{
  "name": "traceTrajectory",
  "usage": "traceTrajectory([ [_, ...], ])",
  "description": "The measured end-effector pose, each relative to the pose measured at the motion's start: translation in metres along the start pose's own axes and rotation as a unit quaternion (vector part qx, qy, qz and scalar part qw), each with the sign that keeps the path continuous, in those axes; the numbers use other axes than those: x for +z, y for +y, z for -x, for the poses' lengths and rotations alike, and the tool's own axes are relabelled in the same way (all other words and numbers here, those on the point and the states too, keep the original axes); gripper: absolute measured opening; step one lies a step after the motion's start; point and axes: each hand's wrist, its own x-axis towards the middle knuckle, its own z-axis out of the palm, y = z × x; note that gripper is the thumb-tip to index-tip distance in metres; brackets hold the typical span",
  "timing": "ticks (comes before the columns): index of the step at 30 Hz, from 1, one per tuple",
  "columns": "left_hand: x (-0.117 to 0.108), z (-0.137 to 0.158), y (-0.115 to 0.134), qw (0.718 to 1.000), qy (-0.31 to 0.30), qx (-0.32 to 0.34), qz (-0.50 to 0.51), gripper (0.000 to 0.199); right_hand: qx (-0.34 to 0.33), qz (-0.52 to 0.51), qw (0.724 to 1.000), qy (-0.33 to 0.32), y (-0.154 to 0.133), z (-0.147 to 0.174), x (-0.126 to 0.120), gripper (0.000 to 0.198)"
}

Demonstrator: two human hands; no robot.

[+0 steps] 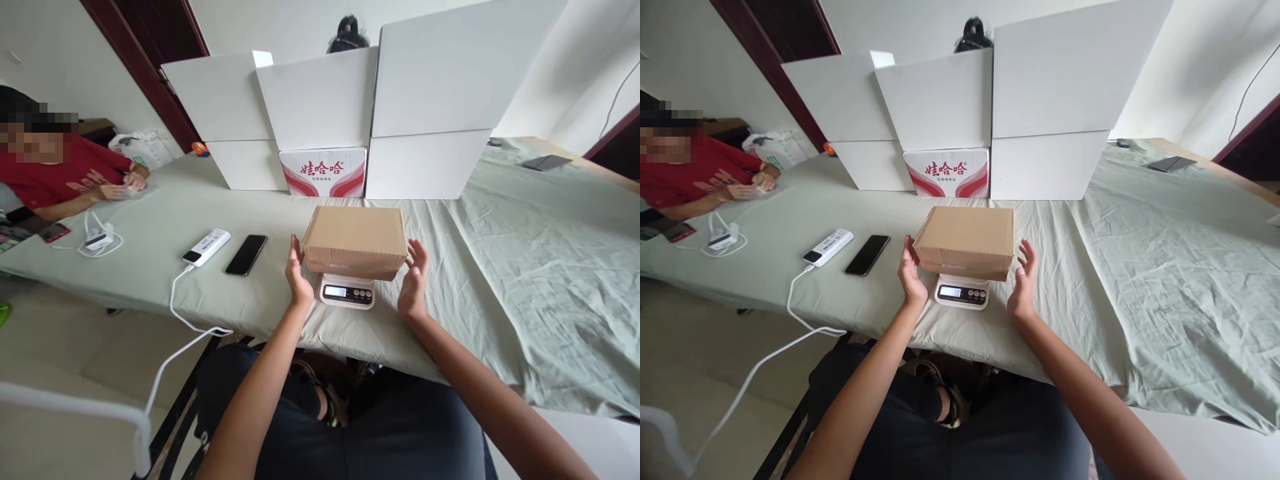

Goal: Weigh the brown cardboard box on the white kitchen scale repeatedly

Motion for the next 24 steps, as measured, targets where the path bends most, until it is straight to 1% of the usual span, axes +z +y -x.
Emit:
traceTrajectory([
  [3, 0.001, -0.003, 0.0, 1.0, 0.003, -0.005, -0.005, 0.086, 0.039, -0.025, 0.996, 0.082, 0.006, -0.019, -0.001, 0.061],
  [6, 0.002, -0.007, -0.003, 1.0, 0.009, -0.022, 0.011, 0.083, 0.093, -0.025, 0.985, 0.145, 0.015, -0.036, -0.003, 0.057],
  [10, 0.001, -0.017, -0.005, 0.995, 0.057, -0.072, 0.037, 0.074, 0.148, -0.026, 0.966, 0.21, 0.022, -0.05, -0.006, 0.051],
  [13, -0.001, -0.025, -0.005, 0.988, 0.096, -0.108, 0.059, 0.069, 0.152, -0.034, 0.963, 0.222, 0.02, -0.052, -0.007, 0.046],
  [16, -0.002, -0.031, -0.005, 0.983, 0.118, -0.126, 0.069, 0.07, 0.144, -0.026, 0.964, 0.221, 0.019, -0.052, -0.009, 0.042],
  [21, -0.002, -0.038, -0.006, 0.976, 0.136, -0.153, 0.074, 0.069, 0.161, -0.031, 0.958, 0.235, 0.018, -0.054, -0.01, 0.045],
  [24, -0.001, -0.04, -0.008, 0.975, 0.139, -0.153, 0.077, 0.071, 0.166, -0.029, 0.959, 0.23, 0.017, -0.055, -0.01, 0.044],
])
